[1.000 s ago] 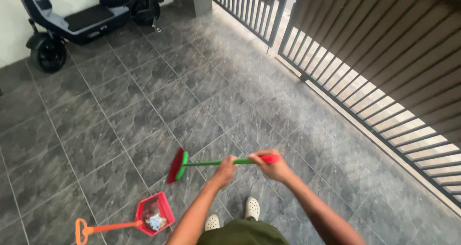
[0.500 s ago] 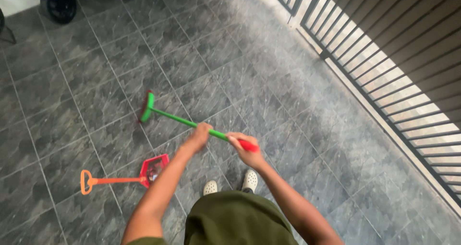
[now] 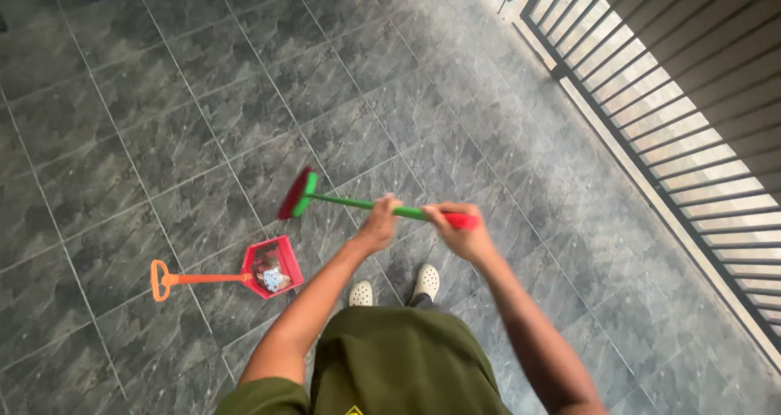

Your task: The person sweeps debris on a tiled floor using a broom with a green handle and a red brush. They then use a red and orange dustpan to collect the gathered material.

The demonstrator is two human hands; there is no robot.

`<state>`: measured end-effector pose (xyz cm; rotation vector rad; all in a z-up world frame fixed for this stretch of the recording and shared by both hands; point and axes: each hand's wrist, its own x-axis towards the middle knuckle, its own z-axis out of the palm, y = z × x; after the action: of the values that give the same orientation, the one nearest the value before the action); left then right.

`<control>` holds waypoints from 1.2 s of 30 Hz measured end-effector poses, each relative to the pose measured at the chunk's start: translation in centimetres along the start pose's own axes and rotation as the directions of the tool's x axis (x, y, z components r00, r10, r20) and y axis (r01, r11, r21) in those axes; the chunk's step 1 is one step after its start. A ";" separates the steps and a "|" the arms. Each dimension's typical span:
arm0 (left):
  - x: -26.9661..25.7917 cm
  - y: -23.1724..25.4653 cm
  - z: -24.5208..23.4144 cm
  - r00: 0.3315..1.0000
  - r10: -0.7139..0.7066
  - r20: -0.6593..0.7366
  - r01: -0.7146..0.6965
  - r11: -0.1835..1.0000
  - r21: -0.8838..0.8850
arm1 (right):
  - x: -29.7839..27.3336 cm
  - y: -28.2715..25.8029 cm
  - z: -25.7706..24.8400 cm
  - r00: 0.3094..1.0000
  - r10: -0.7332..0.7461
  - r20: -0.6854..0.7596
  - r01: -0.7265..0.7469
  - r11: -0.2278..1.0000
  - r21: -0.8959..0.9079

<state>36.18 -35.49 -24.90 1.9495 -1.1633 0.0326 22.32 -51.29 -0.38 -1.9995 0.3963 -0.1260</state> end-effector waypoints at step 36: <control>-3.5 2.7 -2.1 0.924 -0.080 0.373 0.198 0.936 -0.291 | -9.8 -6.7 2.4 0.972 0.234 0.000 -0.233 0.970 -0.073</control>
<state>33.01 -32.18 -23.22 1.7772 -1.1653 -0.5793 15.19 -43.33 5.32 -2.0070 0.6352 0.0451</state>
